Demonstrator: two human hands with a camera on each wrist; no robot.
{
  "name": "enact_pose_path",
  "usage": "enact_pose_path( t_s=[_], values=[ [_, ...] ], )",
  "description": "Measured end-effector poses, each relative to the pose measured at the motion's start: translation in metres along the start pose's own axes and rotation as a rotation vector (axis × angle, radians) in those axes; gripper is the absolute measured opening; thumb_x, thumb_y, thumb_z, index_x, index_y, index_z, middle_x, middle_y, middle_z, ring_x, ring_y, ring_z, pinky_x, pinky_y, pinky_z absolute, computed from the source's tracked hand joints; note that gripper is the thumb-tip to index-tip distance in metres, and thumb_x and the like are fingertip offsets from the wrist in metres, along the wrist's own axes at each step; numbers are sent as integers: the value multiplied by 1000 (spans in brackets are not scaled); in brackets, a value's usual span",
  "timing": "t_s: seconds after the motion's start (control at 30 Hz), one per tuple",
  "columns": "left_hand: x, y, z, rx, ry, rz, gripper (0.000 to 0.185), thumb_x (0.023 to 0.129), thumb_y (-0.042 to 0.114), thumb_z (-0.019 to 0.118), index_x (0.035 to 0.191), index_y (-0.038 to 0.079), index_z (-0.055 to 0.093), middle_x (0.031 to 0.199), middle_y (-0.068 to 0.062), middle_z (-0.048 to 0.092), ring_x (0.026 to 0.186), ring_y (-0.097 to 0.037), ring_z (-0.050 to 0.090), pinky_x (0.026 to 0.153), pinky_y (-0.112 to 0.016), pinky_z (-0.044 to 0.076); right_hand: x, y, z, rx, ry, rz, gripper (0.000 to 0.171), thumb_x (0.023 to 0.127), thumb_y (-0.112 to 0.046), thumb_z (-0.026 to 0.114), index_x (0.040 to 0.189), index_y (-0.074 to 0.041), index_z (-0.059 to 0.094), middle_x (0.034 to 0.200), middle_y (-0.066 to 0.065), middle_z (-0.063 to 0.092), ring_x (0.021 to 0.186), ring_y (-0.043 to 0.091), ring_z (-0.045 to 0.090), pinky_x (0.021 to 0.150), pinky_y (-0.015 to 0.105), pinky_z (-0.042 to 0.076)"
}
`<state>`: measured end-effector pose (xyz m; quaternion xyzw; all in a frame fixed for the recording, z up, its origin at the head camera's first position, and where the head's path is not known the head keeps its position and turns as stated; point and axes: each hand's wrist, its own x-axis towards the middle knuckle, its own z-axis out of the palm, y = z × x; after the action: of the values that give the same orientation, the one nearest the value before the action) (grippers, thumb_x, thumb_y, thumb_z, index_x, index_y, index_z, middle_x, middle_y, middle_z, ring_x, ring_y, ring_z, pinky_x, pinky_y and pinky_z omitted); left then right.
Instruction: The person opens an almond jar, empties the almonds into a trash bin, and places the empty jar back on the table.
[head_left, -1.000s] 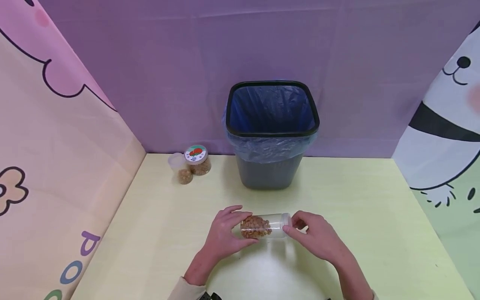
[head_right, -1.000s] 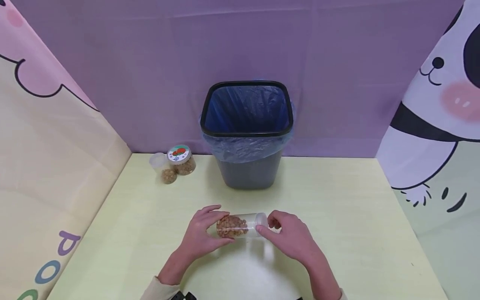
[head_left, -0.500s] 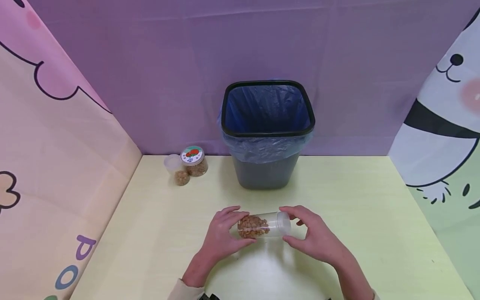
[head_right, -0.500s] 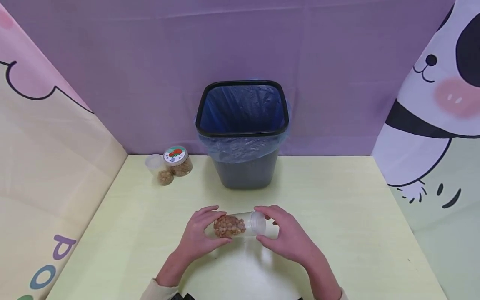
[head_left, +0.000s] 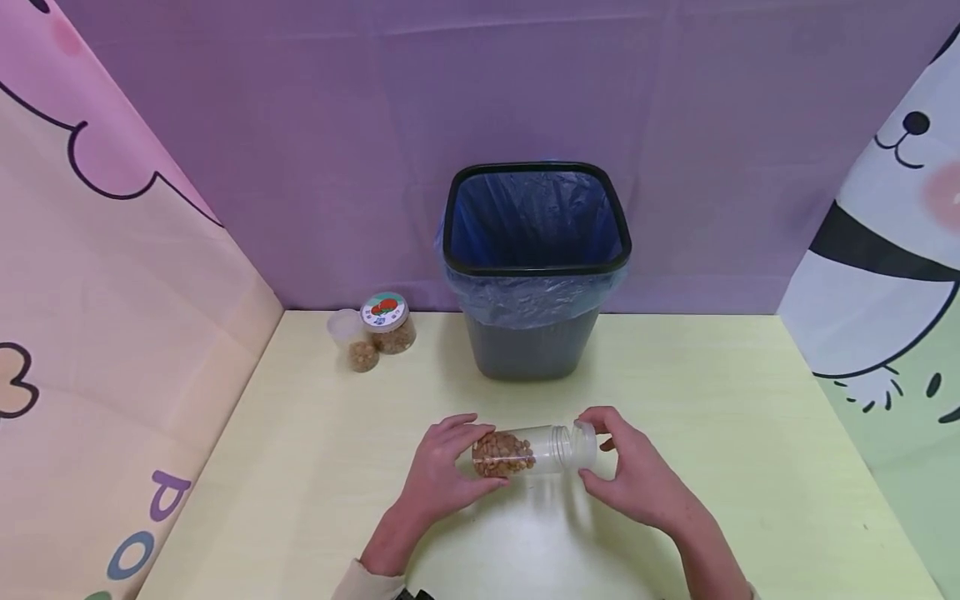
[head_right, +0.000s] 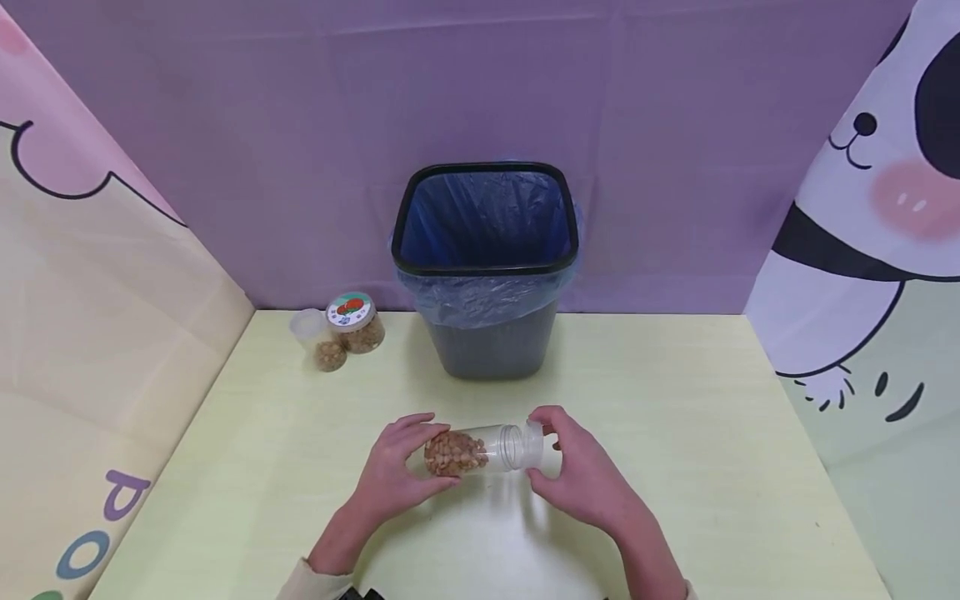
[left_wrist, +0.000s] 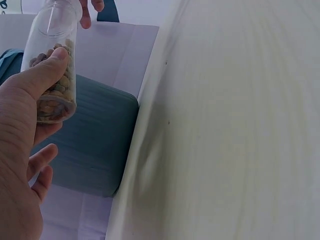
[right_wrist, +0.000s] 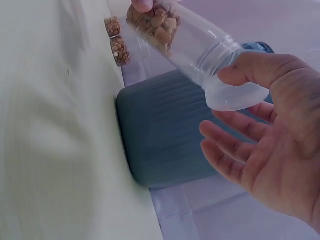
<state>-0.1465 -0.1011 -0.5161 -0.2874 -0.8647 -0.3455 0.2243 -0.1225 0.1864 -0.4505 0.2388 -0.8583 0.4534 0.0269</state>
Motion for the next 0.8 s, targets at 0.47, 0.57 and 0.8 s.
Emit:
enact_pose_path(
  t_s=[0.47, 0.57, 0.8],
  values=[
    [1, -2, -2, -26, 6, 13, 67, 54, 40, 95, 110, 12, 72, 107, 5, 71, 115, -20, 58, 93, -43, 46, -5, 18, -10, -66, 85, 7, 70, 70, 8, 74, 132, -14, 51, 110, -3, 63, 86, 11, 60, 70, 28, 52],
    [0, -2, -3, -21, -3, 1, 66, 55, 41, 95, 110, 13, 72, 107, 5, 71, 116, -19, 57, 94, -42, 45, -7, 21, -14, -73, 92, 38, 67, 70, 10, 71, 129, -13, 53, 109, -4, 63, 83, 12, 60, 68, 27, 50],
    [-2, -3, -1, -33, -1, -9, 66, 55, 39, 95, 111, 12, 72, 108, 5, 71, 117, -18, 57, 95, -42, 45, -7, 35, -25, -143, 179, 60, 62, 68, 6, 81, 122, -4, 54, 119, 4, 61, 100, 20, 58, 75, 30, 52]
  ],
)
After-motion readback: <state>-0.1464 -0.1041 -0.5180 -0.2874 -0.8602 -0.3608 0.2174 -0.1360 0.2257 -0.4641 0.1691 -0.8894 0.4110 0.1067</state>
